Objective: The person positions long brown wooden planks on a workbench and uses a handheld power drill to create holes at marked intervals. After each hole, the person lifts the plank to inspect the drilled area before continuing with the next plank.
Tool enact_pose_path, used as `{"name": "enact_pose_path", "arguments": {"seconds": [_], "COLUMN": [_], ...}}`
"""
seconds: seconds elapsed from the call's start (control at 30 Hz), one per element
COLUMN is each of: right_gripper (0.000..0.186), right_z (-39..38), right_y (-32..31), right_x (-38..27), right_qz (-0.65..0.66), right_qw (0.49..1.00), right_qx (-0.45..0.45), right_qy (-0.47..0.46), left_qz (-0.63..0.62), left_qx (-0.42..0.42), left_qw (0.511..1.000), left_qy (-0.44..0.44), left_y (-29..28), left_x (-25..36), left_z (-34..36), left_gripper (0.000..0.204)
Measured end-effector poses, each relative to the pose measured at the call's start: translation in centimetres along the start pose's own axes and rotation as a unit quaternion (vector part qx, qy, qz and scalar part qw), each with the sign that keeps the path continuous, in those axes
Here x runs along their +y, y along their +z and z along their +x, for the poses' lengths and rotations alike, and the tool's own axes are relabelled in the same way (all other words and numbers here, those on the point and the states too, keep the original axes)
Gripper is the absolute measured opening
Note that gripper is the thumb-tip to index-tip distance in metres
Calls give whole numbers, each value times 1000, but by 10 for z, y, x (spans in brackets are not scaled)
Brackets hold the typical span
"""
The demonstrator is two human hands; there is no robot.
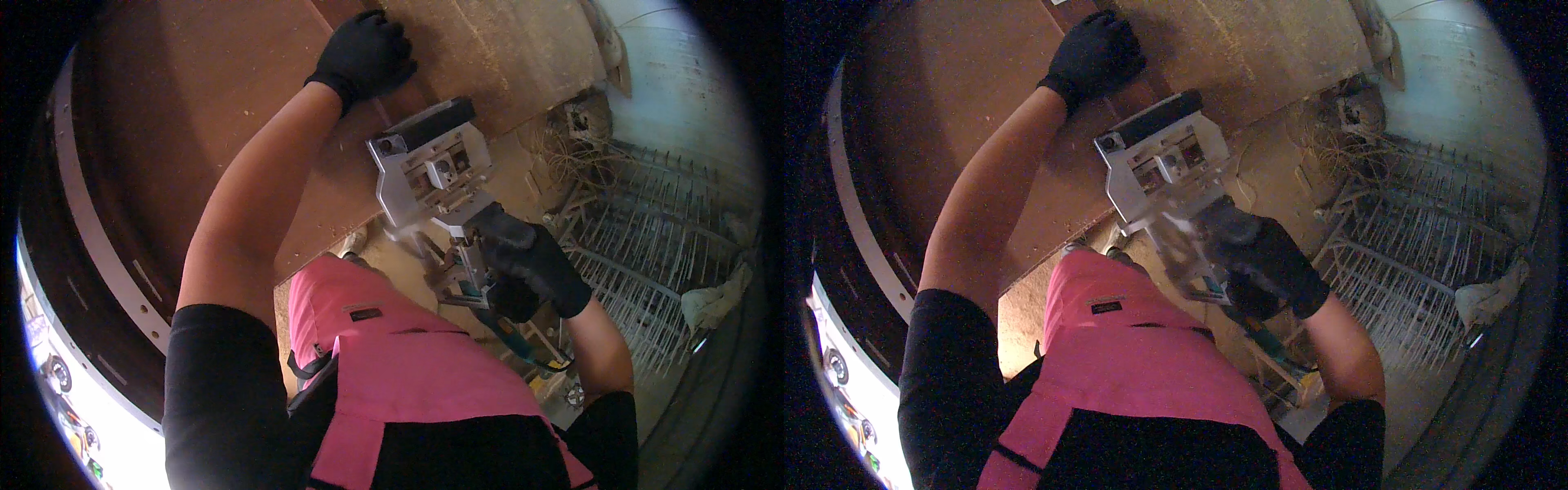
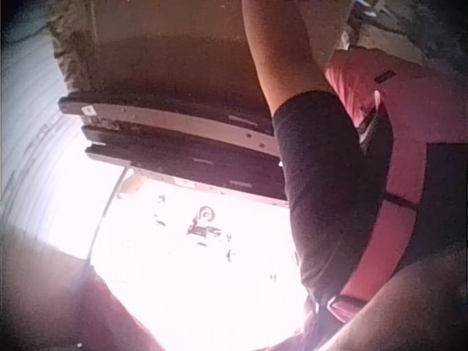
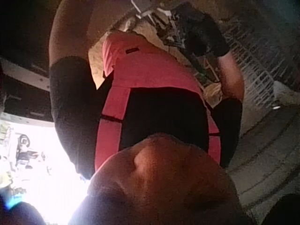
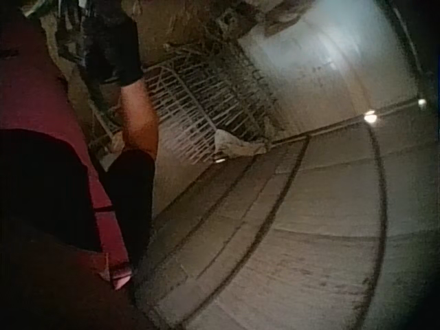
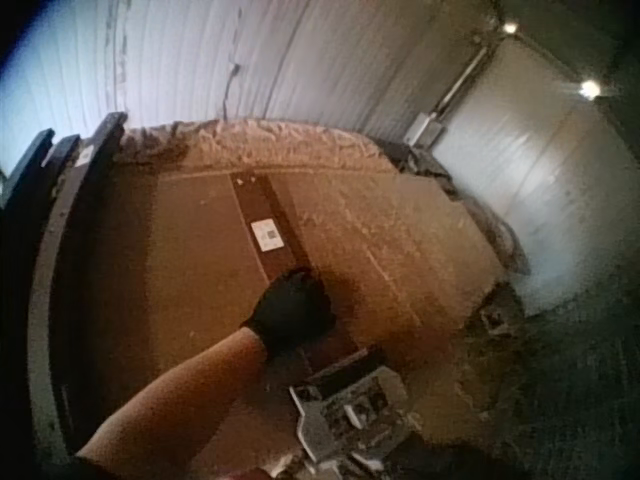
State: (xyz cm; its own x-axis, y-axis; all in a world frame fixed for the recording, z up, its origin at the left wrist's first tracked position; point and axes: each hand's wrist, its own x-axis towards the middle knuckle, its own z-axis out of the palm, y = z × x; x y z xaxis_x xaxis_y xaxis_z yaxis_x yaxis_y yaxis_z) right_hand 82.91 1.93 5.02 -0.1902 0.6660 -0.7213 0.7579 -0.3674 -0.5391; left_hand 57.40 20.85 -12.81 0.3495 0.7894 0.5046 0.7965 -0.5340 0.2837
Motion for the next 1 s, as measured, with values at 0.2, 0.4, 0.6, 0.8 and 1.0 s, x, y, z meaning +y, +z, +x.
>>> {"name": "enact_pose_path", "arguments": {"seconds": [0.2,0.4,0.6,0.8,1.0], "right_gripper": [41,43,45,42,41], "right_z": [-1,2,1,4,11], "right_y": [-9,-22,-25,-17,-27], "right_x": [-8,-6,-11,-18,-8], "right_qz": [19,-75,-5,-6,9], "right_qw": [995,996,993,996,997], "right_qx": [-15,-42,-76,-72,-70], "right_qy": [92,23,90,61,27], "left_qz": [-61,14,-10,-32,-66], "left_qx": [40,-32,-11,32,-33], "left_qw": [997,999,999,999,997], "left_qy": [-6,42,44,30,-38], "left_y": [-3,-10,-12,-12,-17], "left_x": [4,11,13,17,19], "left_z": [7,11,11,9,15], "left_gripper": [27,28,27,20,20]}}
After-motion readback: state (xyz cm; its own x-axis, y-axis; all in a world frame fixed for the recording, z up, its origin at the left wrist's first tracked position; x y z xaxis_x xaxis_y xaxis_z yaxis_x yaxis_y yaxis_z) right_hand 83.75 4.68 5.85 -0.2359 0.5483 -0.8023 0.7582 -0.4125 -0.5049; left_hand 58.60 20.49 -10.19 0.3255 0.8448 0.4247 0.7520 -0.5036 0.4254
